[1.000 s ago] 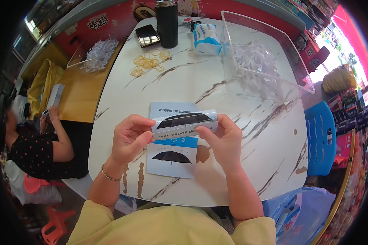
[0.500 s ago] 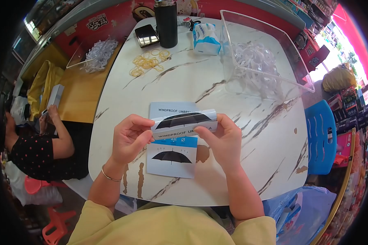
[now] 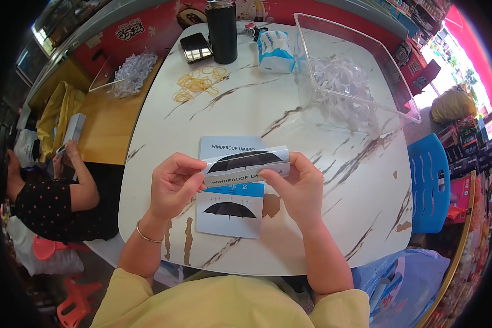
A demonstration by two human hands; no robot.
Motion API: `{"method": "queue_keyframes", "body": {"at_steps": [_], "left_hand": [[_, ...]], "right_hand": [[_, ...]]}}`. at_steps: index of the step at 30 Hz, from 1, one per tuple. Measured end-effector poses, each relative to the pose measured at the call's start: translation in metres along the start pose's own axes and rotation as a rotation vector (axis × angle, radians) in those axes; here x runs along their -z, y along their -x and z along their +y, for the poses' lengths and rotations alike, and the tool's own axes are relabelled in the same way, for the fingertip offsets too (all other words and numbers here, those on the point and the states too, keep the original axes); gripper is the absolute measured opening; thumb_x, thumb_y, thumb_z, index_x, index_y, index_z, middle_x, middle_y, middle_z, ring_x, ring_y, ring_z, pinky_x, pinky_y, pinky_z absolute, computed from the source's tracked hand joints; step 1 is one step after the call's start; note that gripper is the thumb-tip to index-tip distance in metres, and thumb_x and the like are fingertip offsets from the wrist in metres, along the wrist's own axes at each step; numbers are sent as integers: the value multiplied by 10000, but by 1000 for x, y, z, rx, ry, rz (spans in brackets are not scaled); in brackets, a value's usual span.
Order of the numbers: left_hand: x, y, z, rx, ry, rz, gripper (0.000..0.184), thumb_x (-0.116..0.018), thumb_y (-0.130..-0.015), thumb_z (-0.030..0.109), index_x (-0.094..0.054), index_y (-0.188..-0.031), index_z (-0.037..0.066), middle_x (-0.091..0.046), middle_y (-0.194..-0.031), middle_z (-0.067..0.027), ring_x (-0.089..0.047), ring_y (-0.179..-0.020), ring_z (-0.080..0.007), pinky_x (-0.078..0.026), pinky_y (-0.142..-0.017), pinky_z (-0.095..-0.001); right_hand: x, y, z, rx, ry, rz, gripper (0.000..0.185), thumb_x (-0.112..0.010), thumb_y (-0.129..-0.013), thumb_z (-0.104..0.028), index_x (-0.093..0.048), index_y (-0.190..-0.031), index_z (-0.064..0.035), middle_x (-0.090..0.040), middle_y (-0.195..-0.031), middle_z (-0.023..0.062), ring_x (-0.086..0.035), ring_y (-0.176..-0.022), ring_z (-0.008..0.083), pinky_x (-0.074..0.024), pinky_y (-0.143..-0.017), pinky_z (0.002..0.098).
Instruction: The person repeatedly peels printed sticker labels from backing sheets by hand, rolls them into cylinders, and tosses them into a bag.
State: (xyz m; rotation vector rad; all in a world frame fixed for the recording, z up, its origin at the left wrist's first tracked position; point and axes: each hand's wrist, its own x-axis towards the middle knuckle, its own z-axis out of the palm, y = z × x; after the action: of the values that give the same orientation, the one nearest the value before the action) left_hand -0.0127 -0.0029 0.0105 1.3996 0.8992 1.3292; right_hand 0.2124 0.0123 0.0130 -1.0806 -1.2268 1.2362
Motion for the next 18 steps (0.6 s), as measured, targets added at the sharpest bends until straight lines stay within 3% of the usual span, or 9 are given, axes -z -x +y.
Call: {"method": "queue_keyframes", "body": {"at_steps": [18], "left_hand": [[2,0,-5,-64,-63,47,134,-566,-791,-88,-582,-908,-23,-617,-791,-52,-609,-726,-80,-513,-649,-202]], "right_hand": [[1,0,-2,-6,-6,-66,220,-644,-782,21,-553,-977,66,-637,-900,98,-610,-833,120,-524,-737,256]]}}
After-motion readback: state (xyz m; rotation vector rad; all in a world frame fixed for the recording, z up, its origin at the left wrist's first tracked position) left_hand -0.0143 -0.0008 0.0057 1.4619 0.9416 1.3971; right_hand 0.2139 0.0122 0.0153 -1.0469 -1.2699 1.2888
